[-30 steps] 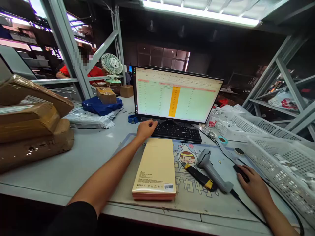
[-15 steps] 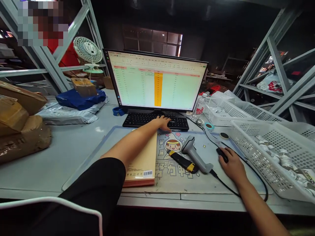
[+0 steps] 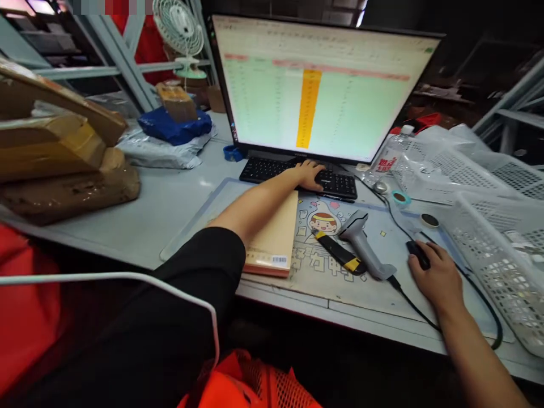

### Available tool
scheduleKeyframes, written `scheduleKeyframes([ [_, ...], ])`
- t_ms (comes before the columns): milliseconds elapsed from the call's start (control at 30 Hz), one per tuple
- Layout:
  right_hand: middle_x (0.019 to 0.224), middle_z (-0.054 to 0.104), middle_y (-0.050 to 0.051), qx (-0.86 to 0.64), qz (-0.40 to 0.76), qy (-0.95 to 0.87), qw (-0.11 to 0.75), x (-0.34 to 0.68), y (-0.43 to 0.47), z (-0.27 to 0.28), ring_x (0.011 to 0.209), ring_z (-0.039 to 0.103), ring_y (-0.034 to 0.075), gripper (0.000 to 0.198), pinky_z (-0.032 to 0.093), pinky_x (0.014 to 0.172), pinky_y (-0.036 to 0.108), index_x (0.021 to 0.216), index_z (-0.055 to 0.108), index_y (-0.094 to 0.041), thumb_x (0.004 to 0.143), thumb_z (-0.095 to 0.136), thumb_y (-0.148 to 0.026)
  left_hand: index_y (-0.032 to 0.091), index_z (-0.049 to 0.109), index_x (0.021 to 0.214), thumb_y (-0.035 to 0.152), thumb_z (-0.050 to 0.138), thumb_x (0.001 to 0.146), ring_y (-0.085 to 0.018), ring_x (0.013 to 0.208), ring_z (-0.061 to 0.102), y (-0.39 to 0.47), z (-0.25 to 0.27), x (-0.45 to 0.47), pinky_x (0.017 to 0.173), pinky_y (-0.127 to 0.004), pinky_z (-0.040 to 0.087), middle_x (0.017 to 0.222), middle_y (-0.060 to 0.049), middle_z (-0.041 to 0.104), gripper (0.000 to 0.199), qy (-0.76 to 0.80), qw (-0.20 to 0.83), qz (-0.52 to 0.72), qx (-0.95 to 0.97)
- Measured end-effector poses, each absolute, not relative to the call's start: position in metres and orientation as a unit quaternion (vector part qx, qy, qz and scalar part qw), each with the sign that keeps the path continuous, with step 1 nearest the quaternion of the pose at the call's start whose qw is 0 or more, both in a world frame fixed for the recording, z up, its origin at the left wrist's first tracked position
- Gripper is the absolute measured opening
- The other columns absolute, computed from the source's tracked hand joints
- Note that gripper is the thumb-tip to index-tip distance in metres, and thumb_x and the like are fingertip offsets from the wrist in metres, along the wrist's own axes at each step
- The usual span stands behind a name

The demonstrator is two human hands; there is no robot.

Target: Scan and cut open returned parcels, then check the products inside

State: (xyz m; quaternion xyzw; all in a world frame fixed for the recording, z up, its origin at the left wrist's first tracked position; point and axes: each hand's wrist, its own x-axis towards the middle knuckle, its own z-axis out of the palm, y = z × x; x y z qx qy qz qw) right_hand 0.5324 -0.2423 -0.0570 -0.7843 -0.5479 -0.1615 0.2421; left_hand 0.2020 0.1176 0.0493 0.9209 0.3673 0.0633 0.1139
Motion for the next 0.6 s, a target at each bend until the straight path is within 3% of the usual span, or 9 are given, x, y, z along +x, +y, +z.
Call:
scheduleKeyframes([
  [67,0.146,0.065,0.016,-0.782,-0.163,-0.55,0.243,0.533,-0.243,-0.056,0.128,0.064,0.038,0.057,0.054,0.109,0.053,0.143,0.07,-0.02,0.097,0.055,-0.05,0.012,0.058,0.149,0.043,0.076,0.086,-0.042,0.15,0.04,0.118,0.057,0.191,0.124,-0.058,0.032,0.159,-0.022,0.051,0.072,0.331,0.114,0.144,0.926],
  [133,0.146,0.065,0.018,-0.779,-0.162,-0.555,0.242,0.533,-0.243,-0.054,0.129,0.064,0.039,0.06,0.053,0.109,0.054,0.144,0.07,-0.018,0.097,0.054,-0.051,0.012,0.071,0.123,0.041,0.067,0.096,-0.035,0.129,0.058,0.111,0.066,0.174,0.115,-0.05,0.042,0.129,-0.018,0.069,0.04,0.319,0.132,0.229,0.91],
  [167,0.146,0.064,0.019,-0.778,-0.162,-0.556,0.242,0.533,-0.244,-0.053,0.129,0.064,0.04,0.06,0.053,0.109,0.054,0.144,0.07,-0.017,0.097,0.054,-0.051,0.012,0.072,0.11,0.043,0.063,0.1,-0.032,0.119,0.063,0.103,0.071,0.164,0.11,-0.048,0.044,0.113,-0.014,0.071,0.034,0.321,0.141,0.266,0.898],
  [233,0.146,0.064,0.02,-0.779,-0.159,-0.557,0.241,0.53,-0.245,-0.05,0.13,0.064,0.04,0.06,0.052,0.11,0.053,0.144,0.07,-0.016,0.098,0.055,-0.05,0.012,0.069,0.092,0.053,0.057,0.105,-0.027,0.106,0.067,0.081,0.081,0.141,0.102,-0.046,0.046,0.093,-0.009,0.068,0.045,0.33,0.154,0.323,0.874],
  [333,0.146,0.064,0.02,-0.78,-0.163,-0.554,0.242,0.528,-0.246,-0.049,0.13,0.064,0.038,0.057,0.051,0.113,0.051,0.144,0.071,-0.016,0.099,0.058,-0.048,0.011,0.066,0.087,0.067,0.05,0.105,-0.023,0.1,0.068,0.036,0.087,0.101,0.093,-0.041,0.047,0.09,-0.006,0.063,0.062,0.316,0.192,0.369,0.853],
  [600,0.134,0.07,0.028,-0.725,-0.217,-0.591,0.28,0.54,-0.245,-0.039,0.131,0.066,0.04,0.066,0.049,0.117,0.055,0.139,0.072,-0.004,0.098,0.062,-0.055,0.015,0.073,0.115,0.079,0.006,0.106,-0.023,0.088,0.071,-0.094,0.059,-0.005,0.071,-0.034,0.052,0.086,-0.007,0.061,0.093,0.399,0.408,0.468,0.674],
])
